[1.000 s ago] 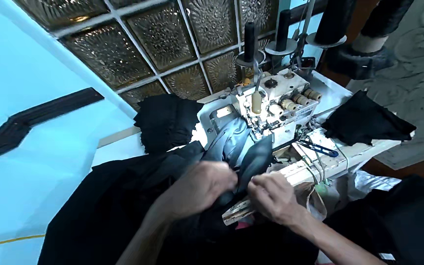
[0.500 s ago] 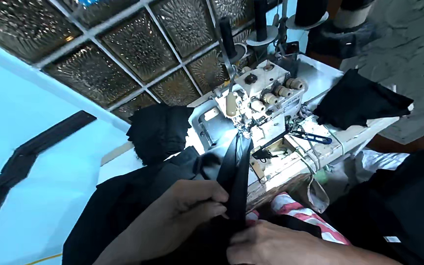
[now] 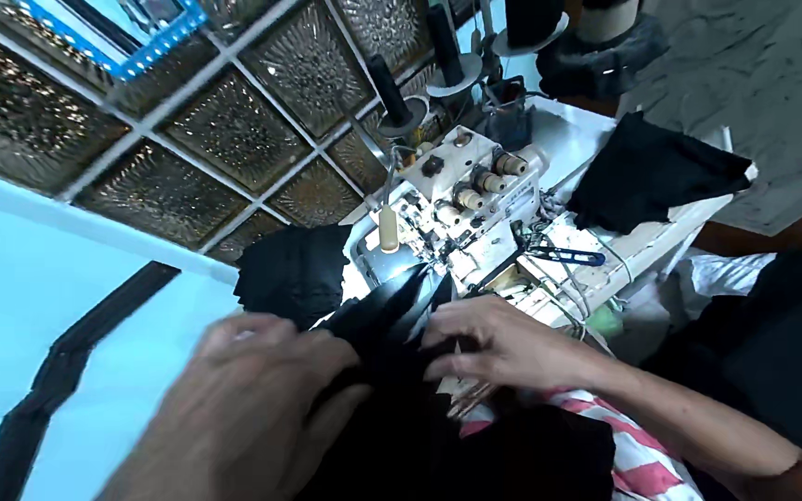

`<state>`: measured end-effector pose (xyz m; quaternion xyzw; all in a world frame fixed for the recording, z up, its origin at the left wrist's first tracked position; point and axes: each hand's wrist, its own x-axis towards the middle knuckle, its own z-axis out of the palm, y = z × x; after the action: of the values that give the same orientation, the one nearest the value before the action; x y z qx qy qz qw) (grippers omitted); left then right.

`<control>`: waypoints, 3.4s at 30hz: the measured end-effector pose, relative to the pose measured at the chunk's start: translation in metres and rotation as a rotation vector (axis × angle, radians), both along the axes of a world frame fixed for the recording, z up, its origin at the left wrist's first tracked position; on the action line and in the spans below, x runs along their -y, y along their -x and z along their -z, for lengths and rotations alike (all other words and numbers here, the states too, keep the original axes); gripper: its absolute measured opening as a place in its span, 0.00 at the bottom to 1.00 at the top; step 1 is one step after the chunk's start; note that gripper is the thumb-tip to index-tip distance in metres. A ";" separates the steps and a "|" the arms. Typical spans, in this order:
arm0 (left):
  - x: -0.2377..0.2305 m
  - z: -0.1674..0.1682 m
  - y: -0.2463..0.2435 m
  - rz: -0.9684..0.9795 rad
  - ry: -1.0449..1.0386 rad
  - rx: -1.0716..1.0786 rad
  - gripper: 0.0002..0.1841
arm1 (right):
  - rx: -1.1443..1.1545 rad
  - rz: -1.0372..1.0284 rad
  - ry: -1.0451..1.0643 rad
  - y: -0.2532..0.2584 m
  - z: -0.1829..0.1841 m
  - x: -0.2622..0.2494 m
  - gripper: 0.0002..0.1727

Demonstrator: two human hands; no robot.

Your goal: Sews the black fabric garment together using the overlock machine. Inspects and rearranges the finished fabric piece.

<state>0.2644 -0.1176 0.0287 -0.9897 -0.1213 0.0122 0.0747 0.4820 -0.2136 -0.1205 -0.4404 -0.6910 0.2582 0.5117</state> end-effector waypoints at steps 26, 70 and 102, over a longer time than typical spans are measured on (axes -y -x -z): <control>-0.076 0.009 0.073 -0.227 0.512 0.357 0.10 | 0.268 0.254 -0.476 0.011 0.038 -0.081 0.04; -0.057 0.064 0.006 0.016 0.085 0.436 0.16 | 0.498 0.177 -0.300 -0.045 0.055 -0.074 0.13; -0.064 0.055 -0.005 0.064 -0.143 0.299 0.16 | 0.268 -0.077 0.022 -0.044 0.038 -0.018 0.13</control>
<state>0.2690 -0.0540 -0.0266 -0.9760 -0.1002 -0.1463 0.1266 0.5264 -0.1957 -0.1588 -0.4497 -0.7666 0.2241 0.3998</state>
